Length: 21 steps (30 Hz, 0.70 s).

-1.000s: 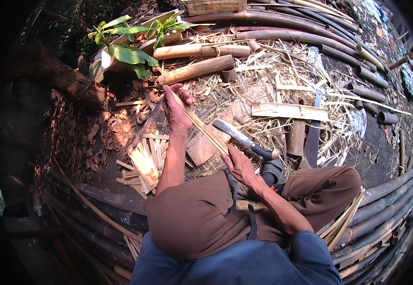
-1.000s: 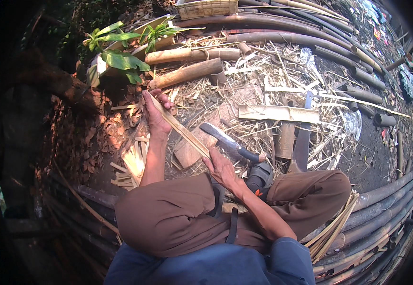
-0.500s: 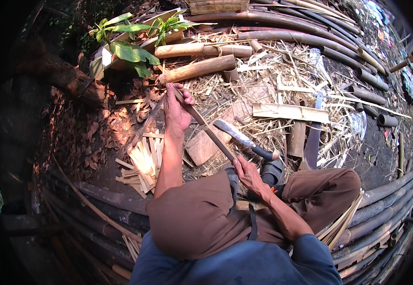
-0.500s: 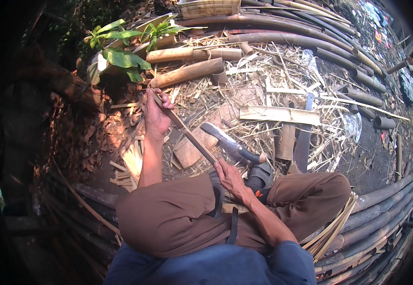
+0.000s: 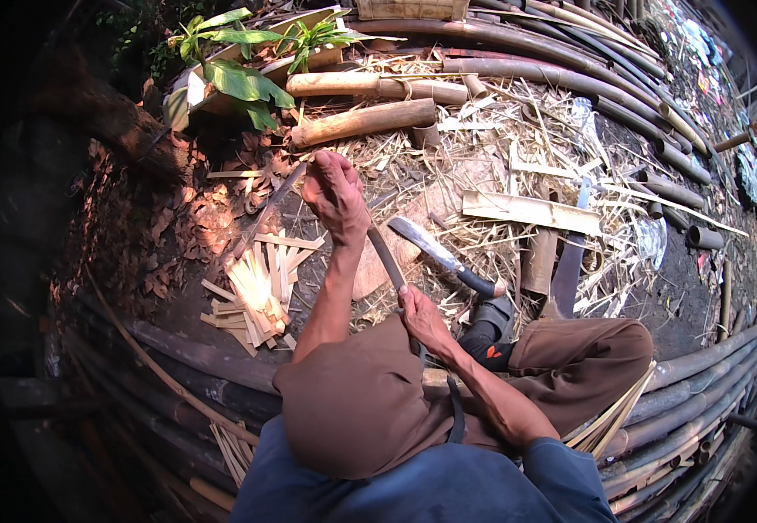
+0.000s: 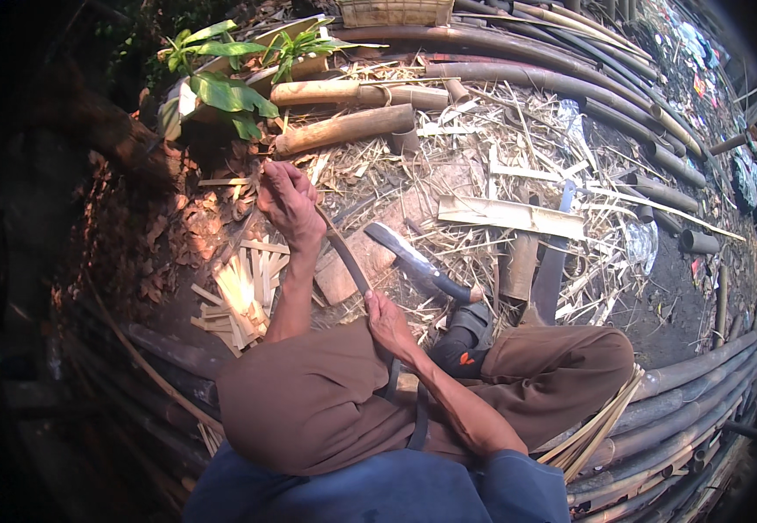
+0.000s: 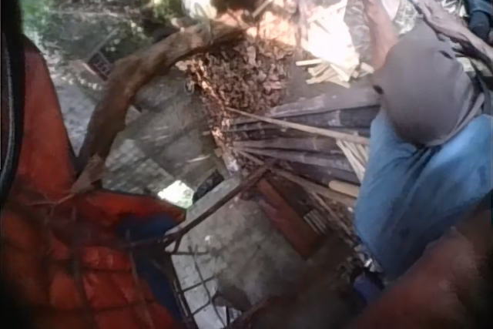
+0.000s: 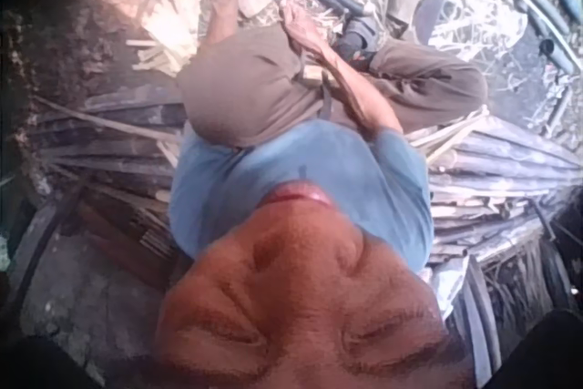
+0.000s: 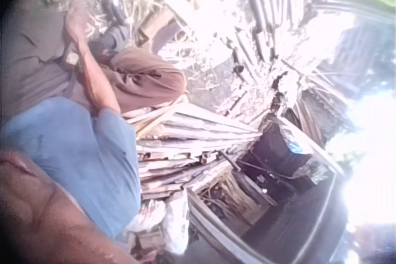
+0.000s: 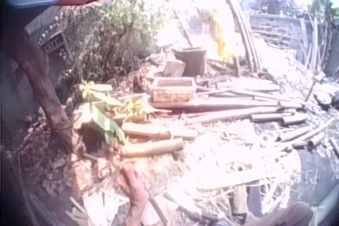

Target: The person sits on the ground and uses a machete to split bamboo strips into thinner pieces. They repeatedly position the bamboo, strike it with the blade, and separate the resulting strips.

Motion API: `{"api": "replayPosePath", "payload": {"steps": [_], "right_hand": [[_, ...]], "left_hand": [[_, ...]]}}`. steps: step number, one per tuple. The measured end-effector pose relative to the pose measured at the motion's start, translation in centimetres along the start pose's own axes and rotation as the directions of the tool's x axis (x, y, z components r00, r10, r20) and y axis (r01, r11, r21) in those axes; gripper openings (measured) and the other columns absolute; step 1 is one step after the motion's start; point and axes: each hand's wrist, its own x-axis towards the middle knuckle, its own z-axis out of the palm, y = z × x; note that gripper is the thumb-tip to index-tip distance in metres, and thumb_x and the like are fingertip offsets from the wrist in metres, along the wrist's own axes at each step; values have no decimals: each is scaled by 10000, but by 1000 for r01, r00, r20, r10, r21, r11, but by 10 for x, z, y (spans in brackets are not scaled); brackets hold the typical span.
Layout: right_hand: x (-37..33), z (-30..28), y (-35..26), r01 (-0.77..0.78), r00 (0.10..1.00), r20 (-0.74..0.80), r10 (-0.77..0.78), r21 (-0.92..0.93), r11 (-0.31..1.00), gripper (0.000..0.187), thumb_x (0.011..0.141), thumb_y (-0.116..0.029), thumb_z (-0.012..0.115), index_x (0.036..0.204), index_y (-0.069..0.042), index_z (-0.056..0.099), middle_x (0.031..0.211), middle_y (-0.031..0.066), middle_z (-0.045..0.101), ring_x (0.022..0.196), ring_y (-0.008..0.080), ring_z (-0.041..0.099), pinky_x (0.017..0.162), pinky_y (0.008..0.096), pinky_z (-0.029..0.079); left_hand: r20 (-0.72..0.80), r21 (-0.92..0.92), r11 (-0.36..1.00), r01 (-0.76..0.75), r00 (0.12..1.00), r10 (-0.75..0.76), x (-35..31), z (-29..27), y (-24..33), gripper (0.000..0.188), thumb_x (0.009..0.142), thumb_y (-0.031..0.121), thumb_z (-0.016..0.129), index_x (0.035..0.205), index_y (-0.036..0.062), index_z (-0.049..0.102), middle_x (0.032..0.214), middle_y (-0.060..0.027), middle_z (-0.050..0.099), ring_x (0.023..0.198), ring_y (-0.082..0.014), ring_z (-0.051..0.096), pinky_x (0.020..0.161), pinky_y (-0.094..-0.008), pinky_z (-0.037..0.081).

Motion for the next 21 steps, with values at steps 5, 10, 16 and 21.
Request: {"api": "replayPosePath", "payload": {"steps": [5, 10, 16, 21], "right_hand": [[0, -12, 7, -43, 999, -24, 42, -58, 997, 402, 1050, -353, 358, 874, -19, 497, 647, 188, 457, 595, 331, 469, 606, 438, 404], [19, -38, 20, 115, 993, 3, -118, -244, 963, 465, 1050, -406, 344, 838, -26, 507, 569, 85, 423, 510, 231, 427, 512, 385, 364], [57, 6, 20, 112, 989, 118, -93, -158, 981, 466, 1032, -427, 382, 817, -49, 550, 583, -3, 420, 521, 111, 394, 491, 311, 316], [78, 10, 56, 69, 969, 245, -38, -118, 991, 482, 1041, -418, 369, 1183, -24, 608, 928, 158, 650, 788, 244, 600, 736, 363, 479]], "left_hand": [[-67, 0, 984, 180, 981, -179, 12, -6, -21, 475, 979, 497, 509, 753, 79, 483, 568, 29, 405, 454, -61, 382, 390, -210, 291], [25, -215, 844, 492, 866, -499, 29, -59, -47, 672, 929, 677, 407, 1152, 48, 482, 847, -108, 595, 743, -169, 585, 613, -282, 487], [230, 49, 872, 486, 844, -484, -93, -110, -68, 361, 995, 378, 533, 1154, 58, 487, 907, -82, 646, 842, -138, 643, 667, -234, 471], [-433, 212, 880, 426, 848, -306, -78, -217, 15, 206, 1015, 257, 499, 1083, 62, 501, 673, 27, 446, 537, -72, 432, 489, -285, 412]]}}
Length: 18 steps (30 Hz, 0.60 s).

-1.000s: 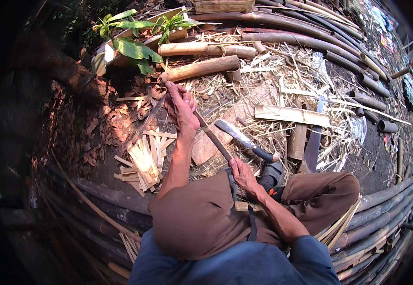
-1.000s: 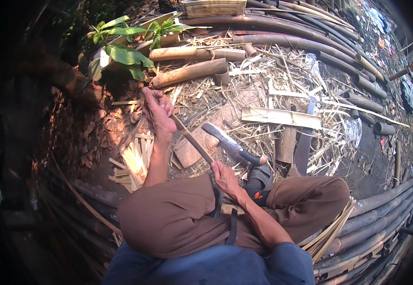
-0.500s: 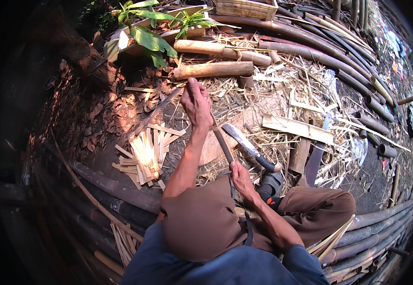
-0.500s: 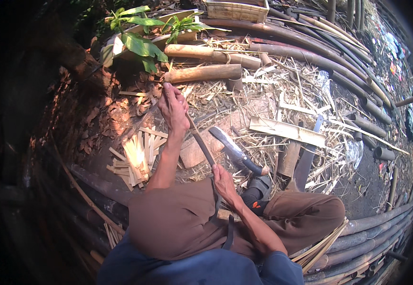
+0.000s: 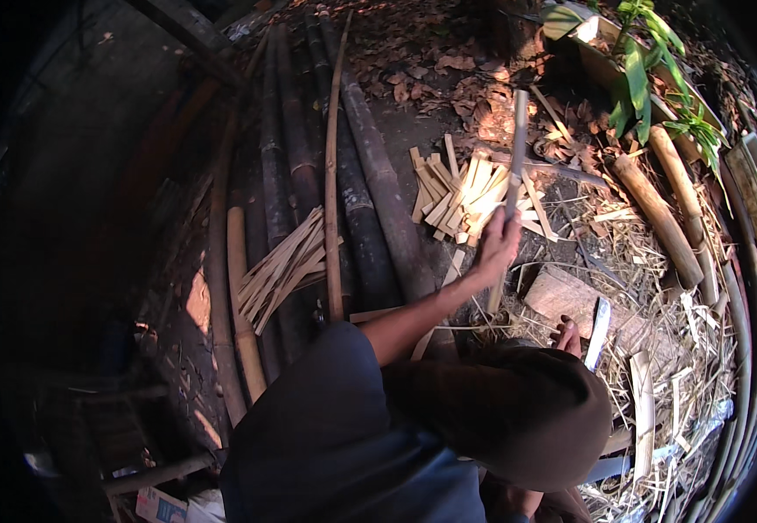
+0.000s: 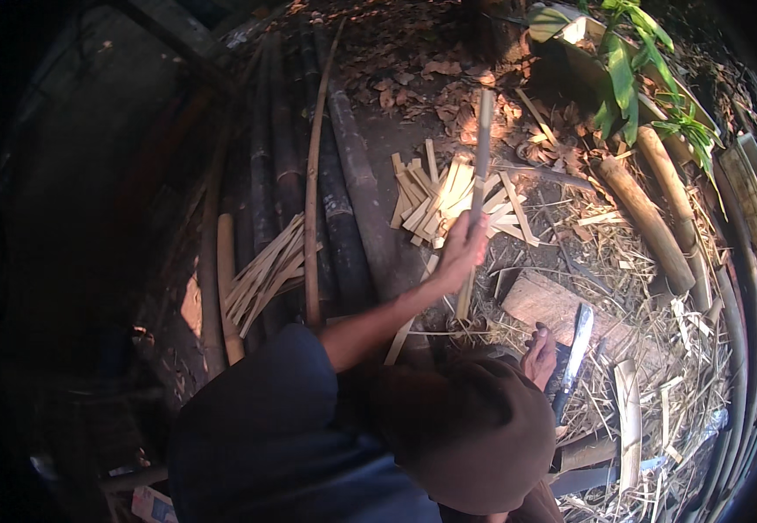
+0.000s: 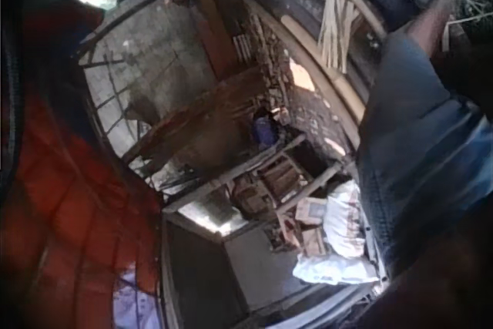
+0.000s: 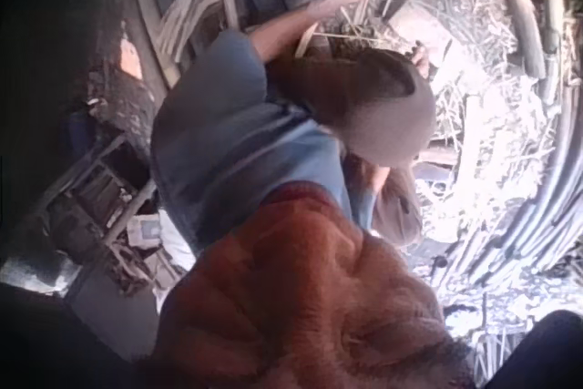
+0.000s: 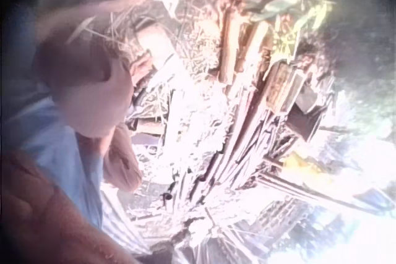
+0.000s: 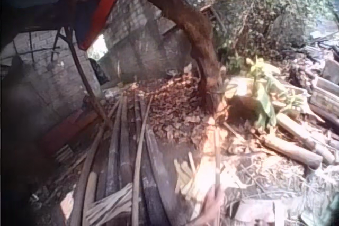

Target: The person sits on the ground and uses a machete to split bamboo strips into thinner pieces. They repeatedly position the bamboo, strike it with the blade, and separate the resulting strips.

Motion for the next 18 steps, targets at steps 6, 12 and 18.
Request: {"api": "replayPosePath", "payload": {"steps": [6, 12, 18], "right_hand": [[-73, -44, 49, -136, 946, -304, 109, -70, 988, 392, 1017, -357, 446, 1095, -16, 623, 850, 177, 638, 735, 251, 591, 697, 391, 473], [-197, -101, 103, -443, 775, -591, 223, -256, 859, 375, 1010, -344, 457, 1078, -15, 623, 838, 184, 635, 725, 259, 590, 690, 396, 470], [-218, -113, 111, -531, 709, -658, 254, -261, 806, 358, 1002, -331, 468, 1062, -14, 623, 827, 190, 631, 715, 267, 589, 684, 401, 468]], "left_hand": [[-551, 734, 658, 170, 715, 431, -34, -294, 45, 407, 979, 358, 493, 1134, -16, 533, 989, -252, 646, 927, -405, 633, 824, -466, 471], [-458, 889, 254, 382, 707, 539, -146, -464, 3, 360, 938, 287, 566, 1154, -1, 543, 1013, -245, 641, 928, -425, 630, 839, -481, 485], [-915, 150, 984, 97, 390, 100, -156, -480, -28, 227, 906, 123, 544, 1097, 47, 447, 773, -126, 548, 684, -247, 594, 609, -383, 509]]}}
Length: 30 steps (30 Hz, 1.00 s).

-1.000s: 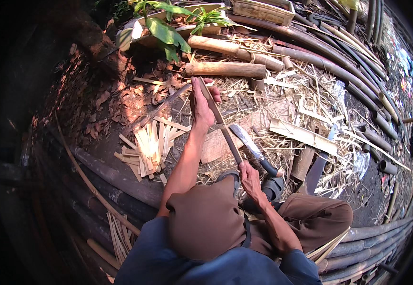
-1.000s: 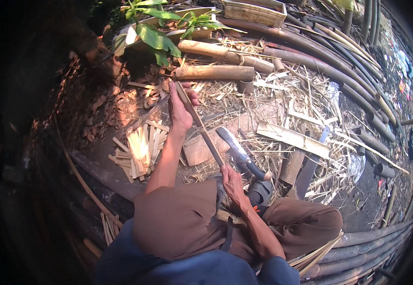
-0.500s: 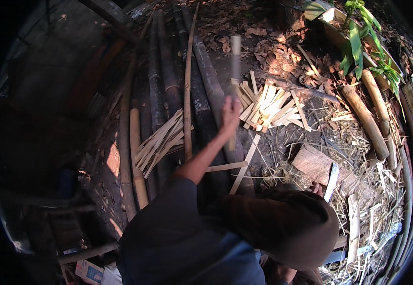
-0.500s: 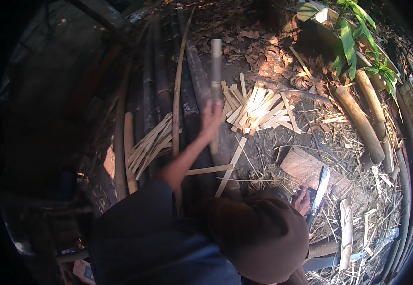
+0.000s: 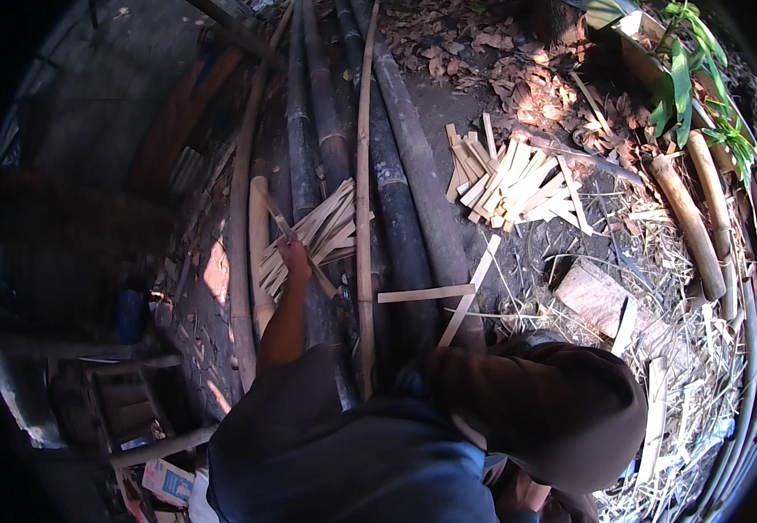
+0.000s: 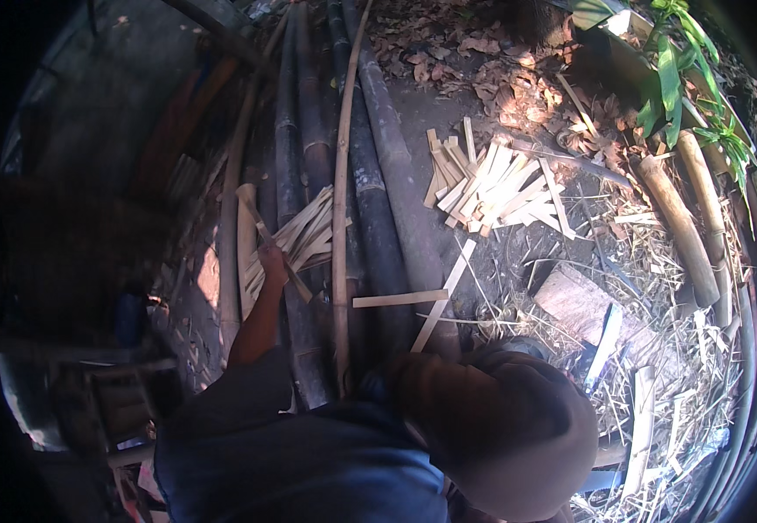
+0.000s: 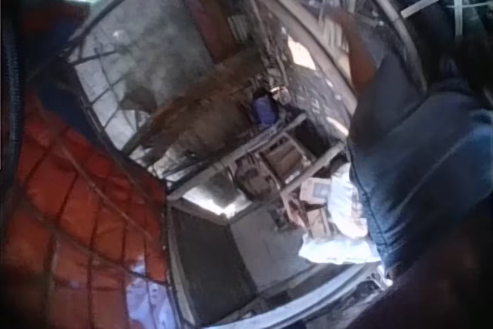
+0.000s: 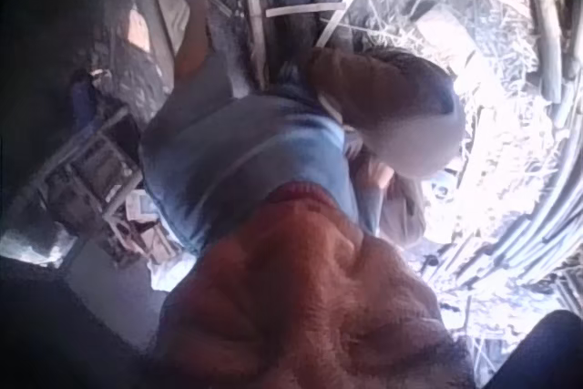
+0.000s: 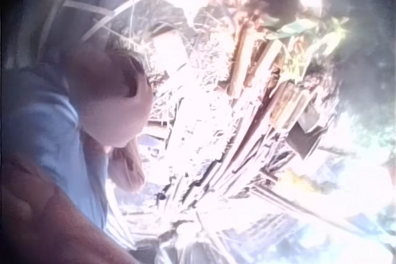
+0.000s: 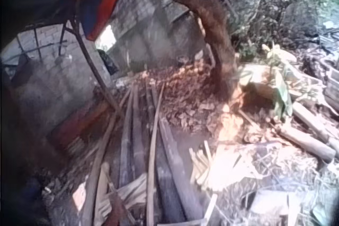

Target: The person sits on the ground and uses a machete to split bamboo strips into thinner pieces. They repeatedly position the bamboo, strike it with the blade, and separate the resulting strips.

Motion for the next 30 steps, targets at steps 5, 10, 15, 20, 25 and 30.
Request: {"api": "replayPosePath", "payload": {"steps": [5, 10, 15, 20, 25, 30], "right_hand": [[1, 2, -4, 16, 1000, 18, -15, -8, 1000, 344, 997, -321, 477, 1048, -14, 623, 818, 196, 629, 707, 274, 588, 679, 405, 466], [-1, -1, 0, 2, 999, -34, -3, -7, 1000, 330, 991, -310, 487, 1034, -13, 623, 808, 201, 626, 699, 280, 587, 673, 409, 465], [-11, 18, -4, 15, 999, 40, -16, 18, 1000, 316, 985, -300, 496, 1020, -13, 624, 799, 207, 624, 690, 287, 586, 668, 413, 463], [35, 99, -102, 214, 971, 82, -223, 106, 971, 302, 979, -289, 505, 1006, -12, 624, 790, 212, 621, 682, 294, 585, 663, 417, 461], [82, 78, -136, 330, 936, -163, -311, 104, 938, 205, 953, -202, 514, 952, -24, 615, 769, 205, 624, 686, 367, 600, 660, 443, 470], [135, 71, -115, 144, 942, -336, 17, 449, 882, 295, 972, -256, 496, 922, 9, 615, 729, 116, 603, 670, 202, 558, 654, 358, 448]], "left_hand": [[-29, 355, 935, 28, 999, -19, 18, -8, 11, 205, 889, 139, 541, 1063, 34, 517, 882, -147, 567, 814, -267, 595, 669, -390, 503], [165, 980, 115, -161, 986, -29, 11, 11, 23, 283, 859, 231, 626, 1028, 8, 669, 1068, -220, 674, 1032, -369, 654, 824, -451, 528], [257, 942, -274, -196, 944, 206, 55, -39, -25, 296, 796, 278, 709, 1001, 64, 712, 1050, -144, 702, 1014, -298, 677, 848, -367, 549], [98, 977, 136, -161, 919, 382, 77, 8, -33, 399, 883, 255, 614, 1207, 23, 591, 1290, -164, 561, 1176, -325, 558, 966, -400, 469], [172, 552, 527, -646, 707, 686, 18, 93, -32, 213, 936, 155, 472, 1009, -6, 592, 927, -180, 650, 835, -344, 621, 808, -442, 511], [437, 183, 795, -578, 772, 461, -22, 175, 37, 289, 975, 167, 425, 1114, 4, 619, 995, -182, 637, 849, -287, 610, 800, -384, 499]]}}
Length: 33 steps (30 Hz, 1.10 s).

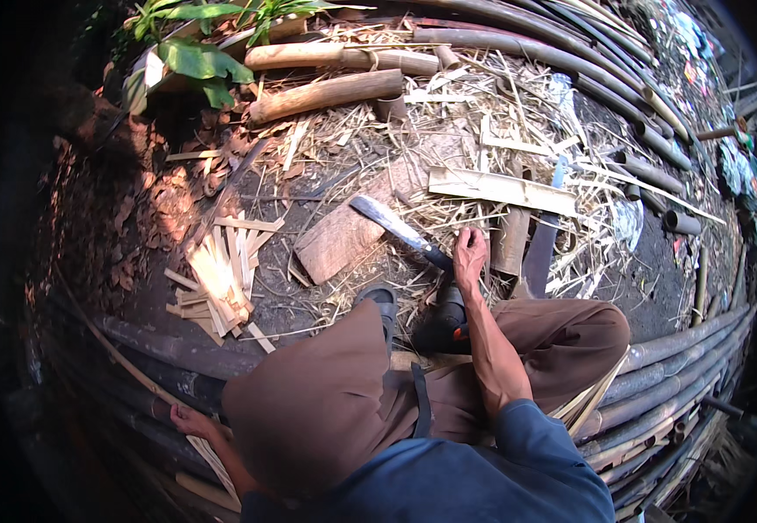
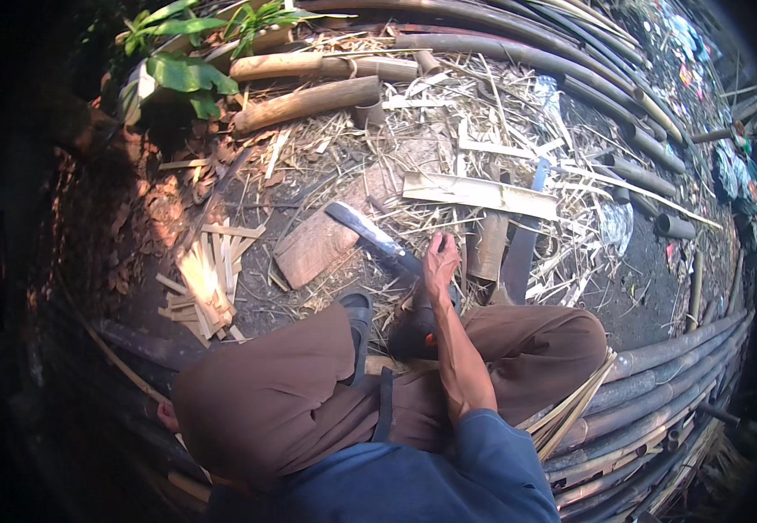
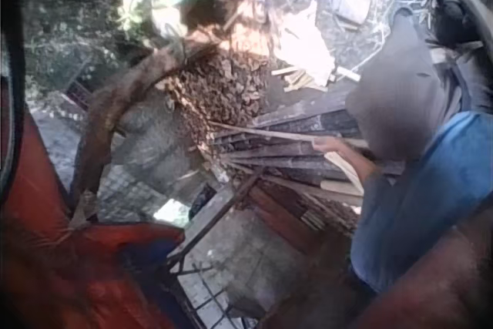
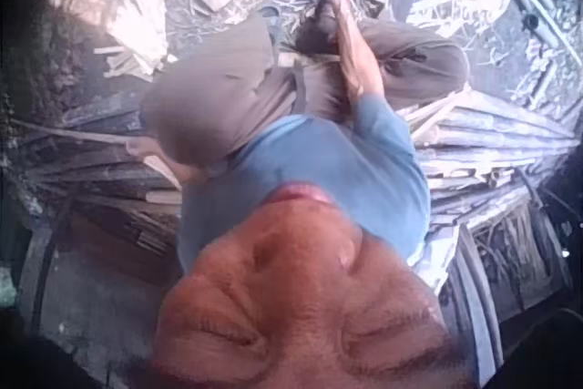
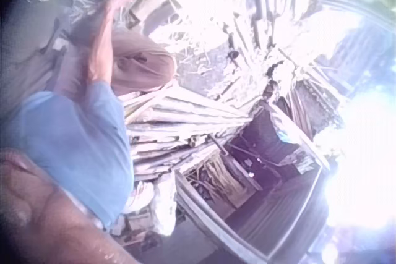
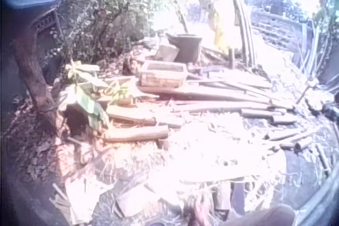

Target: The person sits on the ground and uses a machete to split bamboo strips into thinner pieces. They repeatedly position the bamboo, strike it with the blade, and separate the resulting strips.

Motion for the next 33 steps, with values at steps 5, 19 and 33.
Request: {"api": "replayPosePath", "payload": {"steps": [5, 19, 33], "right_hand": [[61, 10, 3, -341, 936, 65, 345, 397, 852, 360, 978, -343, 525, 828, -19, 567, 658, 51, 571, 544, 144, 543, 503, 287, 474], [60, -37, -119, 25, 944, 297, -143, 367, 930, 326, 967, -272, 519, 1030, 33, 614, 762, 84, 581, 698, 149, 519, 674, 334, 453], [-51, -15, -23, 430, 846, 450, -287, -256, 866, 383, 939, -347, 551, 1194, -62, 560, 1034, 184, 558, 914, 377, 563, 771, 457, 466]], "left_hand": [[326, 58, 899, -434, 859, 394, 0, 71, 55, 224, 971, 140, 495, 1129, 22, 602, 954, -119, 616, 778, -195, 596, 699, -311, 494], [741, -636, 771, 43, 313, 594, -186, 238, 370, 464, 965, 403, 564, 1153, -21, 572, 1068, -136, 610, 953, -201, 624, 845, -317, 520], [934, -274, 594, 756, 61, 352, -249, 308, 449, 694, 804, 646, 658, 1170, 85, 479, 797, 4, 497, 685, -89, 481, 610, -254, 426]]}}
